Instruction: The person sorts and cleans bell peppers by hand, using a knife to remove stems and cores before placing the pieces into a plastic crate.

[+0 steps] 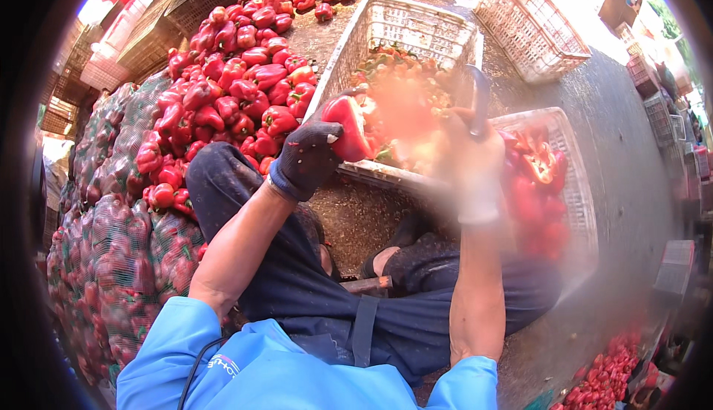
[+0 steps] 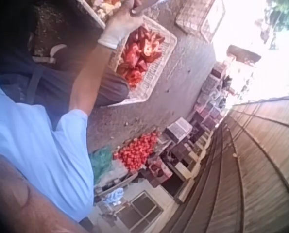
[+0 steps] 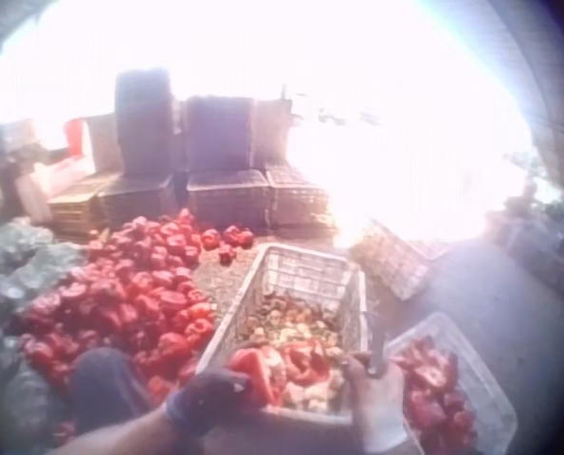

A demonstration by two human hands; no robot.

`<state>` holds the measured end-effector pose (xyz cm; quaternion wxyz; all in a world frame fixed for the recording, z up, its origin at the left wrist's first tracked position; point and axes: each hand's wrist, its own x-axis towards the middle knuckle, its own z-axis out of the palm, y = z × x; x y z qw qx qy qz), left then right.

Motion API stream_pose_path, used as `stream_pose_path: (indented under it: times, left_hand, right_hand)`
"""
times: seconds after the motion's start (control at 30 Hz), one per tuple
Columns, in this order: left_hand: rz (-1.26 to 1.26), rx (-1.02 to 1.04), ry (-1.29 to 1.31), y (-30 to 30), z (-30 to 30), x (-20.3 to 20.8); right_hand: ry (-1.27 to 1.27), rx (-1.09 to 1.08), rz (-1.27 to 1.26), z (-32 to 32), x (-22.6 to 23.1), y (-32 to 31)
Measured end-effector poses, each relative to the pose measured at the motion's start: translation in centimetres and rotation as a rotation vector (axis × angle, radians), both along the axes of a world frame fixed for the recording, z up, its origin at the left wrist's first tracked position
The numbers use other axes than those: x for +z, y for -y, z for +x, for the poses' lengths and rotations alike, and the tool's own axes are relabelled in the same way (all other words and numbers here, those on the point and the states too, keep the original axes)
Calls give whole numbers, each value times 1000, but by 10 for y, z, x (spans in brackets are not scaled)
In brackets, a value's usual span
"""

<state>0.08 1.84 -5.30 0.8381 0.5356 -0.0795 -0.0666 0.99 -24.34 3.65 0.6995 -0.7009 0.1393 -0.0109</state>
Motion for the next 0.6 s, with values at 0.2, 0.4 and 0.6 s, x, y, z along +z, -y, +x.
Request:
stream_pose_path:
  times: [0.2, 0.4, 0.6]
  left_hand:
    - [81, -126, -32, 12, 1, 28]
    - [408, -217, 209, 20, -14, 52]
    - [416, -264, 267, 20, -12, 59]
  right_hand:
    - [-65, 310, -146, 15, -35, 21]
    - [-198, 391, 56, 17, -41, 13]
    - [-285, 361, 174, 25, -61, 15]
